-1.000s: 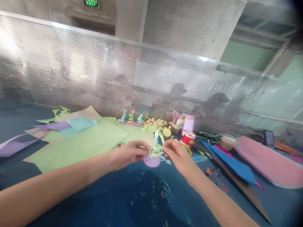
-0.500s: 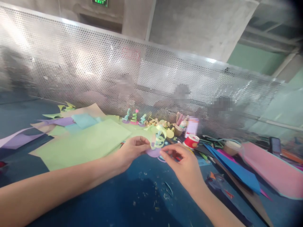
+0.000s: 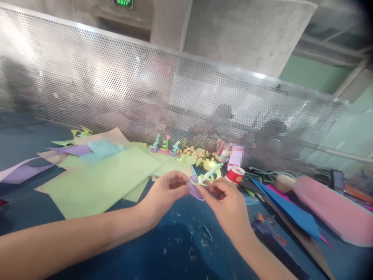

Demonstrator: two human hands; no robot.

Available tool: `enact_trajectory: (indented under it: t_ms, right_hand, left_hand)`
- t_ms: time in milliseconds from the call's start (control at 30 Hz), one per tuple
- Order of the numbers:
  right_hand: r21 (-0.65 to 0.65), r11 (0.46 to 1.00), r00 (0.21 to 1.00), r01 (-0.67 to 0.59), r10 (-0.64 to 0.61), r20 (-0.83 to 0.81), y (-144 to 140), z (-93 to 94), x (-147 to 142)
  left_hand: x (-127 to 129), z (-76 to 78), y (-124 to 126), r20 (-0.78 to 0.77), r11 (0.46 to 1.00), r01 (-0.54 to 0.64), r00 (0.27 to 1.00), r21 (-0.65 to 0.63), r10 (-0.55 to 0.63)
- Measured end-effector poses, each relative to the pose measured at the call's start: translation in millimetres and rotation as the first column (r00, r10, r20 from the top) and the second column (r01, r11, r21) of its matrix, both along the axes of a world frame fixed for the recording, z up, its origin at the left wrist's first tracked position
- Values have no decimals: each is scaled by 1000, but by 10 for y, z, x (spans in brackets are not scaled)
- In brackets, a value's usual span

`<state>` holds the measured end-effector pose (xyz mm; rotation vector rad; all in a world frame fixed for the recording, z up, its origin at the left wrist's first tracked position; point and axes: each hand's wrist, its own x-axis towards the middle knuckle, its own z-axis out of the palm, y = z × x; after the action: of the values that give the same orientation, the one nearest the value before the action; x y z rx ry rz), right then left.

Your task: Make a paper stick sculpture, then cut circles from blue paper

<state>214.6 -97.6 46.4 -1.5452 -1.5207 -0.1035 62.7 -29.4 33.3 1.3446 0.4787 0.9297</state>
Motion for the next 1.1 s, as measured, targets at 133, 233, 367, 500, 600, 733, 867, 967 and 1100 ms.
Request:
enact_trajectory:
  t_ms: [133, 233, 367, 500, 600, 733, 867, 967, 1100]
  right_hand:
    - [0, 1000, 1000, 19, -19, 1, 8, -1, 5]
    - [20, 1000, 1000, 17, -16, -14, 8, -10, -10]
    - [55, 998, 1000, 18, -17, -17, 6, -19, -31]
    - [84, 995, 999, 47, -48, 5, 4, -32, -42]
    - [102, 993, 998, 64, -63, -9, 0, -54, -51]
    - [133, 989, 998, 60, -56, -35, -3, -87, -66]
    - [101, 994, 998, 37, -31, -58, 16, -114, -51]
    - [9, 999, 993, -38, 38, -115, 46, -130, 4]
    - [-85, 974, 942, -212, 180, -282, 90, -127, 121]
  left_hand:
    - [-1, 0, -48, -8, 1000, 1, 1000, 20, -1]
    - [-2, -5, -77, 3, 999, -6, 1000, 35, 6]
    - [2, -3, -94, 16, 997, 1, 1000, 74, -2]
    - [11, -11, -99, 52, 997, 0, 999, 83, -5]
    - [16, -22, -115, 113, 997, 2, 994, 74, -10]
    - [20, -29, -140, 107, 997, -6, 994, 71, -2]
    - [17, -22, -137, 75, 999, -22, 997, 42, 19]
    - [12, -24, -77, 44, 999, -41, 998, -9, 42]
    - [4, -64, 90, -21, 991, -123, 992, -47, 123]
